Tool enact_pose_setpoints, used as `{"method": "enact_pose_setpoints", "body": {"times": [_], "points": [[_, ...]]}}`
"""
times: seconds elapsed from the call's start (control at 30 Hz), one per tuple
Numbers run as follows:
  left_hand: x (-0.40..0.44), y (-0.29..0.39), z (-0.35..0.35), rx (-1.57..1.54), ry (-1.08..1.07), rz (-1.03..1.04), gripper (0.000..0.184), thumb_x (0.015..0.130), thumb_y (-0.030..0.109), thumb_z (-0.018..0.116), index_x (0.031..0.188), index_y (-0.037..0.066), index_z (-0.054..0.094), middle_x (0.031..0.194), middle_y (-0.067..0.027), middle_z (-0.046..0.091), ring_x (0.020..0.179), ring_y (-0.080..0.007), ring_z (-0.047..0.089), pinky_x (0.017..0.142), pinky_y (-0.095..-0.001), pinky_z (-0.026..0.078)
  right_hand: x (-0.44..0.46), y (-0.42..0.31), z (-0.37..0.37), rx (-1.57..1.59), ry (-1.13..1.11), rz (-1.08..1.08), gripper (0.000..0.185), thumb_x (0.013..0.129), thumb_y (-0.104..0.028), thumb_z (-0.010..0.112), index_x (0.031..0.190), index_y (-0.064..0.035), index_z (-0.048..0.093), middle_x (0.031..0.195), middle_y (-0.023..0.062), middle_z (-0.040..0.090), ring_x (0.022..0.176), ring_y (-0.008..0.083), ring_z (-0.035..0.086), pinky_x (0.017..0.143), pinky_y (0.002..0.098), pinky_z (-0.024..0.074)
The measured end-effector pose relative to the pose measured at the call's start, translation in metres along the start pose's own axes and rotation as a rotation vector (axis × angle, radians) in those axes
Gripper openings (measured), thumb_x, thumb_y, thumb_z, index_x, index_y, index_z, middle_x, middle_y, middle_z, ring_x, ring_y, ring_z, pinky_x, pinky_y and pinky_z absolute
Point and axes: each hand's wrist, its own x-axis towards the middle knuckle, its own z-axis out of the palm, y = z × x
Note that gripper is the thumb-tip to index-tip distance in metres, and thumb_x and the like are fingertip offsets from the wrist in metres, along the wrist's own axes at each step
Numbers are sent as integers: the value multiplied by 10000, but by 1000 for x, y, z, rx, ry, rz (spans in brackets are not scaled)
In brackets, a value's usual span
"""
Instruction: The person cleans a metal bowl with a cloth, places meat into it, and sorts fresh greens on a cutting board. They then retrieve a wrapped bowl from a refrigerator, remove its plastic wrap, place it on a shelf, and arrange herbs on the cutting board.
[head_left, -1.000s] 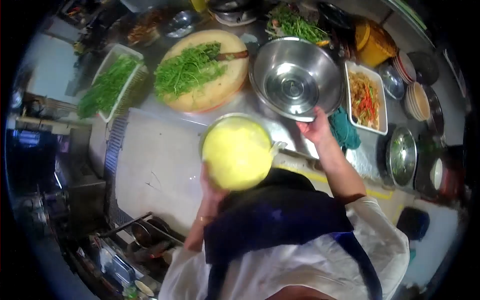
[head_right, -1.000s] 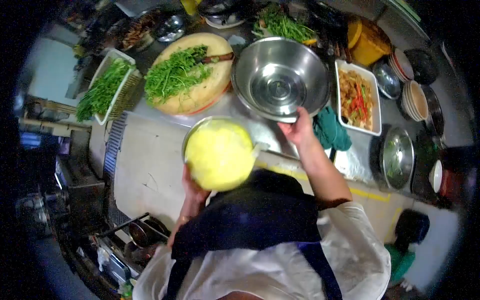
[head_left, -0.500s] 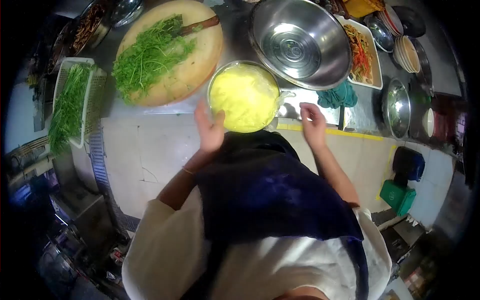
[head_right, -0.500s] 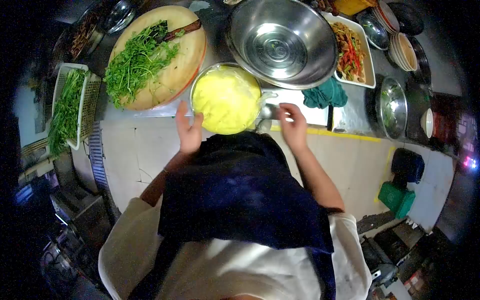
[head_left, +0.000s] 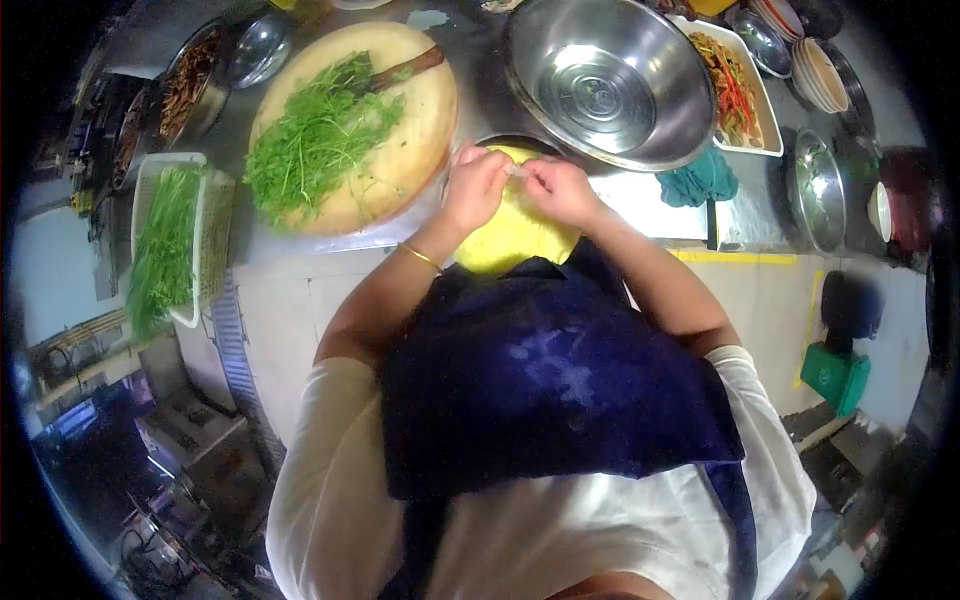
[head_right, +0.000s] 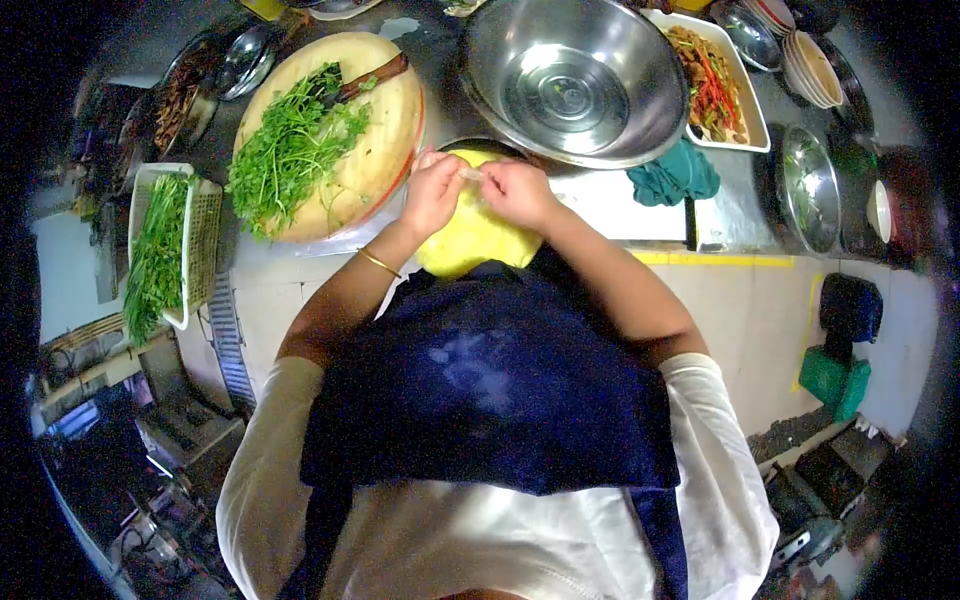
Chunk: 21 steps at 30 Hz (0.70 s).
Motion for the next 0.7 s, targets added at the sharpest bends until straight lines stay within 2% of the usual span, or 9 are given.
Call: {"method": "enact_pose_setpoints", "body": {"times": [0.07, 0.17, 0.27, 0.4, 0.43, 0.53, 0.57, 0.67, 0.7], "points": [[0, 1, 2, 25, 41, 37, 42, 842, 127, 584, 845, 94, 610, 810, -88, 580, 847, -292, 536, 852, -412, 380, 4, 1, -11, 24, -239, 41, 221, 791, -317, 598, 833, -101, 625, 721, 138, 622, 738, 340, 623, 654, 442, 490], [0, 2, 3, 14, -4, 23, 49, 840, 131, 571, 814, 99, 599, 755, -85, 571, 783, -288, 538, 784, -387, 379, 8, -13, -21, -167, -372, -13, 326, 749, -397, 618, 769, -72, 617, 700, 143, 612, 705, 339, 619, 645, 448, 487], [2, -4, 2, -11, -23, 52, 59, 842, 141, 573, 815, 97, 602, 739, -87, 572, 763, -293, 545, 785, -390, 382, 8, -18, -31, -173, -446, 39, 376, 727, -426, 620, 718, -51, 612, 716, 159, 610, 722, 345, 620, 648, 452, 486], [9, -17, -21, -109, -82, 63, 95, 848, 174, 577, 792, 108, 617, 705, -73, 578, 732, -286, 552, 782, -386, 390, -17, 11, -47, -267, -365, -223, 412, 700, -435, 629, 666, -25, 607, 783, 178, 560, 742, 369, 575, 679, 461, 467], [14, -14, -28, 25, -208, 65, 137, 840, 244, 604, 785, 124, 638, 774, -44, 596, 802, -258, 550, 820, -401, 380, -21, 8, -53, -273, -331, -268, 337, 696, -375, 642, 690, -39, 618, 799, 149, 535, 816, 329, 556, 731, 434, 449], [39, 23, -54, 241, -355, 376, 208, 819, 363, 633, 844, 163, 686, 800, -50, 591, 939, -237, 545, 951, -446, 351, -18, -26, -60, -334, -164, -405, 224, 685, -281, 647, 732, -63, 622, 833, 122, 540, 906, 290, 530, 782, 404, 427], [41, 24, -57, 222, -436, 409, 253, 767, 396, 672, 782, 144, 660, 863, -13, 561, 992, -222, 496, 992, -477, 298, -17, -31, -58, -375, -144, -459, 166, 668, -215, 645, 768, -84, 623, 847, 91, 546, 923, 269, 507, 798, 383, 414], [38, 28, -59, 238, -410, 722, 279, 739, 407, 682, 755, 131, 646, 789, -36, 541, 921, -231, 529, 1002, -476, 325, -17, -26, -52, -353, -261, -567, 193, 660, -242, 644, 774, -88, 624, 836, 76, 558, 904, 271, 514, 790, 382, 418], [33, 16, -54, 112, -609, 634, 272, 746, 375, 674, 725, 110, 618, 762, -54, 546, 850, -244, 555, 981, -448, 381, -19, -25, -53, -407, -419, -472, 251, 684, -286, 643, 839, -90, 627, 834, 71, 582, 911, 277, 530, 791, 389, 424]]}}
